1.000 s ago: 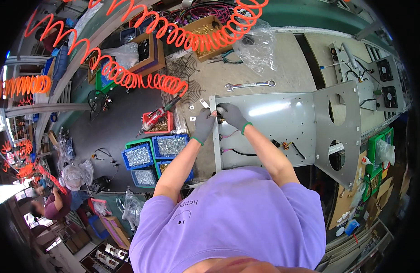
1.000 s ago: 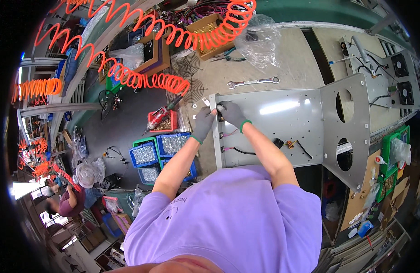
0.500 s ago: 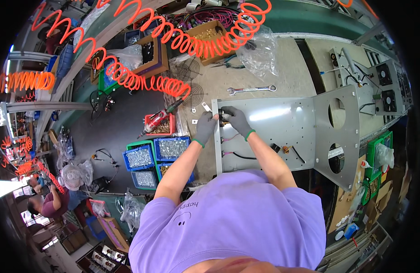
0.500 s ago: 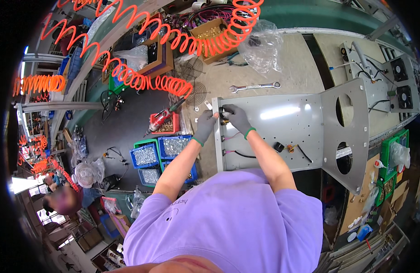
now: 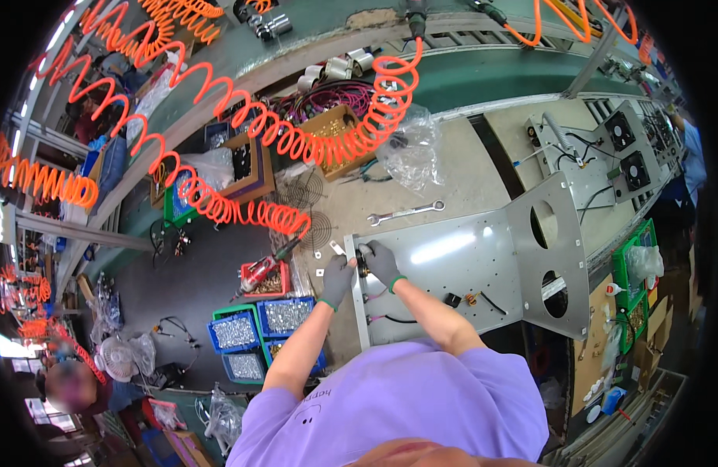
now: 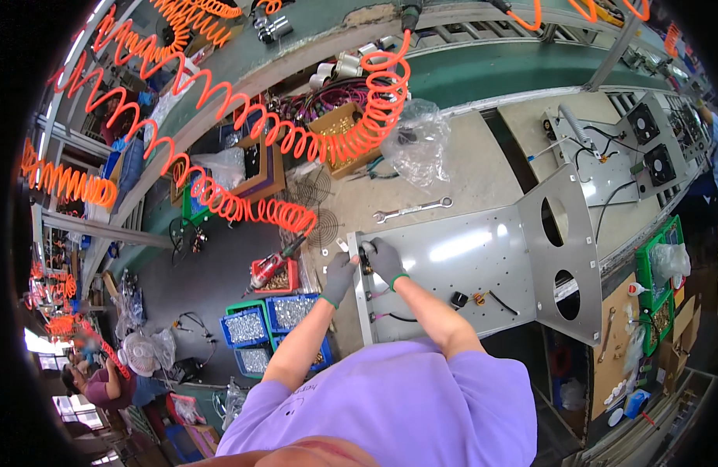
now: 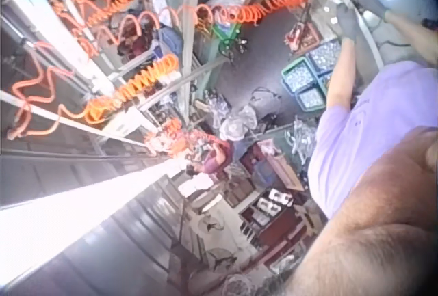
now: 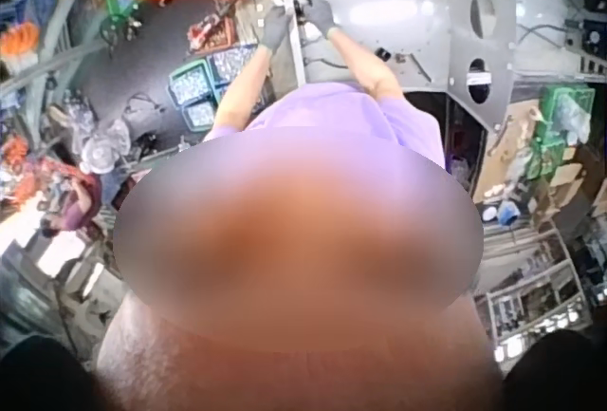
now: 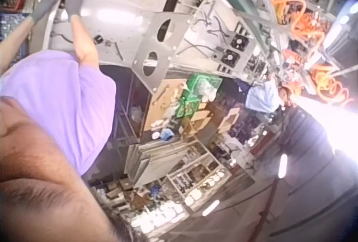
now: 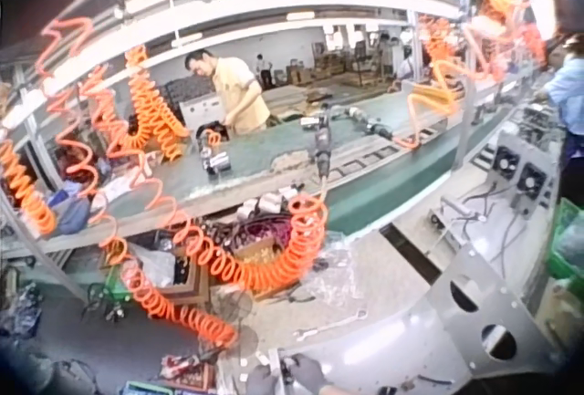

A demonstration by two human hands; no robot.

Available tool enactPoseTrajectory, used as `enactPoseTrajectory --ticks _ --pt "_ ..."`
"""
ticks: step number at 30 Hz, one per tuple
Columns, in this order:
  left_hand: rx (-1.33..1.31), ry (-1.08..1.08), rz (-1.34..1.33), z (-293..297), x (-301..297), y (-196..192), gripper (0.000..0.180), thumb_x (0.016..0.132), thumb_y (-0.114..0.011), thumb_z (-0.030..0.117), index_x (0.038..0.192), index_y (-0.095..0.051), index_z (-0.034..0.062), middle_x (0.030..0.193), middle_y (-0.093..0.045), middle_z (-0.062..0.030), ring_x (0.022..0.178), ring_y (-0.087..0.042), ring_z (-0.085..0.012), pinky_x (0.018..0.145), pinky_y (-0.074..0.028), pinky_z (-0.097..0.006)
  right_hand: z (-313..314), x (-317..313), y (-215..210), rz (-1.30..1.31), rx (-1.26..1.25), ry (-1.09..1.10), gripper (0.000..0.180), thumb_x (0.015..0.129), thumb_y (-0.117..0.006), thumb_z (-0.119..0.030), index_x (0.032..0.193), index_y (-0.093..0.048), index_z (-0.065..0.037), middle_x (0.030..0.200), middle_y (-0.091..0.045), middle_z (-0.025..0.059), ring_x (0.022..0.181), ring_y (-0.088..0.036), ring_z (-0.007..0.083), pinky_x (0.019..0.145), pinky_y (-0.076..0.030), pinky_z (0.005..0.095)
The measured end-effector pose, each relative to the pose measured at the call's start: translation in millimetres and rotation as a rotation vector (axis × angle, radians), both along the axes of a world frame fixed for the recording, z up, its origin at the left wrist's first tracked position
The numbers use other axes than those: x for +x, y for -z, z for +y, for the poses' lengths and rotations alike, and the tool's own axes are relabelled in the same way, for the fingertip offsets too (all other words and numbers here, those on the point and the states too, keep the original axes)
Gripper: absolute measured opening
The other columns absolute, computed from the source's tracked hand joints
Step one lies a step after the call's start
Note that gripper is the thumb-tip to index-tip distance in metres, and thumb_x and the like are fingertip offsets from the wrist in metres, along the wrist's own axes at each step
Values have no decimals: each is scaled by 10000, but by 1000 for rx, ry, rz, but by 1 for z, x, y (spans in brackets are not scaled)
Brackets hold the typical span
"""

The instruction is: The person assembles components onto a metal chassis, using a pneumatic screwdriver to fasten parts and a wrench to tighten fittings. They handle various small hardware items from bins, including screws and brass fittings, and install a corrugated tube into the assembly.

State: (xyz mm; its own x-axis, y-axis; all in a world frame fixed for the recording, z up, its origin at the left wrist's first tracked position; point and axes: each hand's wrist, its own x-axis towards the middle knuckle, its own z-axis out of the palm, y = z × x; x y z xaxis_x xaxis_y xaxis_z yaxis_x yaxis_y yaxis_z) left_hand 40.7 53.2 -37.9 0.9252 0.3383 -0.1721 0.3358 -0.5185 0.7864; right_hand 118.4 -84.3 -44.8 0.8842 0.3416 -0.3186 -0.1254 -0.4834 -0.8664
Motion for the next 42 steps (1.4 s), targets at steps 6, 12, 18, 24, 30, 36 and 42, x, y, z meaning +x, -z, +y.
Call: enactPoseTrajectory --ticks 6,12,18,24,30,36,42 --pt "-81 -22 -51 -7 4 1 299 842 -634 270 865 -572 -21 721 -573 -71 648 -509 -145 598 -423 -313 -24 2 0 -32 128 -177 400 874 -521 -404 954 -621 -25 904 -632 222 867 -597 385 771 -465 423" --pt "-211 -61 -22 -6 0 -6 331 849 -613 296 869 -600 -34 747 -575 -120 667 -532 -197 629 -425 -357 -4 2 -28 -35 -203 -29 330 884 -493 -331 997 -633 -54 924 -643 211 883 -613 368 773 -474 406" --pt "-4 11 101 -6 6 -13 382 864 -548 339 877 -613 -37 890 -590 -206 833 -579 -352 731 -437 -416 -12 -7 16 -249 71 42 328 857 -504 -219 1139 -605 -84 1015 -644 196 968 -609 347 833 -468 413" --pt "47 -9 159 -7 4 -19 387 862 -544 365 916 -624 -10 949 -593 -201 882 -576 -376 764 -444 -421 -14 5 18 -50 181 -64 274 834 -586 -152 1071 -624 -19 981 -659 159 896 -632 241 793 -486 321" --pt "59 -51 124 -12 4 -18 396 860 -547 378 887 -623 -9 912 -585 -207 852 -580 -375 742 -444 -426 -10 -7 22 -125 271 -13 213 838 -583 -150 1001 -613 -15 903 -660 161 847 -636 243 755 -490 337" --pt "26 -2 26 -10 8 -4 410 851 -566 376 895 -606 -29 882 -572 -227 835 -570 -389 733 -440 -426 -17 2 12 -32 39 -22 321 865 -561 -256 1044 -607 6 973 -654 184 915 -625 286 817 -472 355" --pt "-30 -132 -104 -8 -1 12 496 818 -590 458 924 -625 -25 848 -621 -225 776 -604 -344 704 -462 -405 -126 -18 -25 -283 -146 144 333 820 -613 -333 1059 -633 -100 999 -620 150 902 -595 297 798 -473 397"
